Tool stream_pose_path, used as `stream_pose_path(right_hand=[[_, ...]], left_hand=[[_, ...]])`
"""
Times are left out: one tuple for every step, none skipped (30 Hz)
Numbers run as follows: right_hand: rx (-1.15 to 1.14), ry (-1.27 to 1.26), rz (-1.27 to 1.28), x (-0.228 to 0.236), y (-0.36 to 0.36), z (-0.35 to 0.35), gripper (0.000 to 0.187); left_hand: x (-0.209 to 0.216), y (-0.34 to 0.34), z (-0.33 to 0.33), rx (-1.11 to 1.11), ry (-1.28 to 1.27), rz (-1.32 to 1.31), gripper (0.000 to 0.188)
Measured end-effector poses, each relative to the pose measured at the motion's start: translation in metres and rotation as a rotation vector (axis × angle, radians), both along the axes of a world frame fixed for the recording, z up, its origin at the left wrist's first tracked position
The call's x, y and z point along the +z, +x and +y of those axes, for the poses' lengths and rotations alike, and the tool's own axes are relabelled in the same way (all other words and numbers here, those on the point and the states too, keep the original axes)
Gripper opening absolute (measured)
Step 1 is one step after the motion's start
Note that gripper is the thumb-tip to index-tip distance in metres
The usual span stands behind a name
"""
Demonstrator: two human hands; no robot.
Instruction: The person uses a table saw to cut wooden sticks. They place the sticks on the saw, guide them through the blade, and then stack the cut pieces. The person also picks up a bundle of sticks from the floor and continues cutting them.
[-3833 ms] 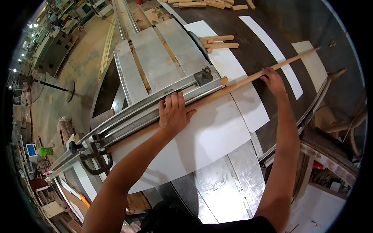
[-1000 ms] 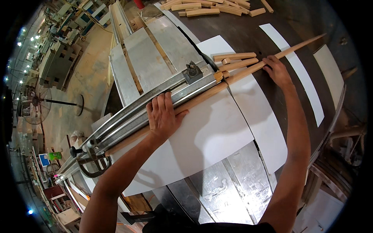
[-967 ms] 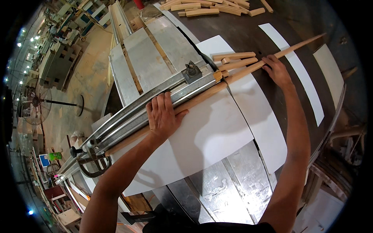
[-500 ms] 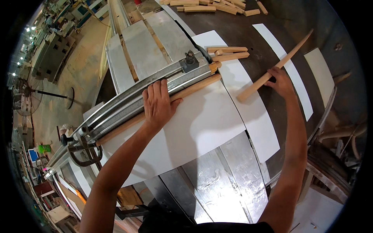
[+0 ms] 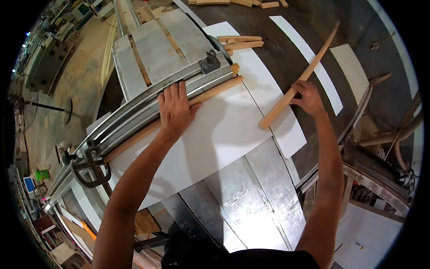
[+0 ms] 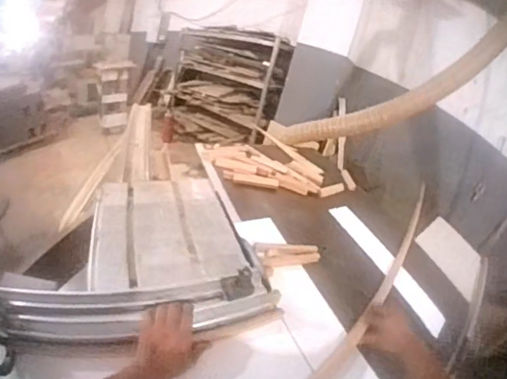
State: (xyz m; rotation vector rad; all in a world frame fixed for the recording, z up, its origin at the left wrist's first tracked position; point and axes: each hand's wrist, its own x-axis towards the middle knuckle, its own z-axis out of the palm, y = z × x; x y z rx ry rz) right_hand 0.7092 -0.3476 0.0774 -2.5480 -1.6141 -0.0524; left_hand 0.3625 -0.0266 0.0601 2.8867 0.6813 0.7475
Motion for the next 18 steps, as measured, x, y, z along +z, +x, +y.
stream_pose_path(right_hand=[[0.007, -0.007, -0.003, 0.0, -0.005, 0.0, 0.063], [0.018, -0.007, -0.006, 0.0, -0.011, 0.005, 0.063], [0.03, -0.008, -0.009, 0.0, -0.018, 0.007, 0.064], [-0.005, -0.037, 0.038, 0.001, -0.026, 0.007, 0.064], [-0.031, -0.06, 0.087, 0.005, -0.04, 0.015, 0.064], [-0.057, -0.08, 0.132, 0.01, -0.052, 0.02, 0.064], [-0.063, -0.124, 0.144, 0.011, -0.062, 0.021, 0.066], [-0.049, -0.115, 0.142, 0.012, -0.067, 0.018, 0.065], [-0.041, -0.108, 0.141, 0.01, -0.07, 0.01, 0.065], [-0.032, -0.101, 0.14, 0.008, -0.073, 0.003, 0.065], [-0.03, -0.096, 0.131, 0.007, -0.076, -0.004, 0.065], [-0.028, -0.097, 0.128, 0.004, -0.08, -0.012, 0.065], [-0.024, -0.093, 0.127, 0.004, -0.085, -0.015, 0.065], [-0.018, -0.072, 0.119, 0.008, -0.094, -0.018, 0.064], [-0.004, -0.055, 0.117, 0.014, -0.107, -0.016, 0.064], [0.011, -0.038, 0.115, 0.021, -0.12, -0.013, 0.064], [0.064, 0.013, 0.104, 0.035, -0.137, -0.004, 0.062], [0.079, 0.029, 0.097, 0.046, -0.154, 0.006, 0.061]], left_hand=[[0.001, 0.0, -0.001, 0.003, -0.013, 0.014, 0.085], [0.0, -0.001, 0.0, 0.002, -0.011, 0.011, 0.085], [0.0, -0.003, 0.001, 0.001, -0.01, 0.007, 0.085], [-0.001, -0.003, 0.001, 0.0, -0.01, 0.004, 0.085], [-0.002, -0.007, 0.003, -0.002, -0.03, 0.033, 0.086], [-0.001, -0.01, 0.003, -0.01, -0.001, 0.033, 0.086], [0.0, -0.013, 0.004, -0.016, 0.029, 0.034, 0.086], [0.003, -0.017, 0.004, -0.028, 0.057, 0.03, 0.087], [0.008, -0.022, 0.002, -0.073, -0.039, 0.093, 0.077], [0.008, -0.03, -0.001, -0.091, 0.007, 0.089, 0.074], [0.002, -0.041, -0.003, -0.108, 0.054, 0.082, 0.071], [-0.005, -0.054, -0.006, -0.125, 0.097, 0.08, 0.068], [-0.013, -0.07, -0.006, -0.176, 0.018, 0.133, 0.062], [-0.013, -0.08, -0.006, -0.191, 0.012, 0.151, 0.062], [-0.013, -0.093, -0.006, -0.198, 0.001, 0.174, 0.062], [-0.012, -0.102, -0.006, -0.204, -0.01, 0.197, 0.062], [-0.013, -0.11, -0.007, -0.188, 0.005, 0.229, 0.062], [-0.015, -0.117, -0.011, -0.159, -0.065, 0.225, 0.063]])
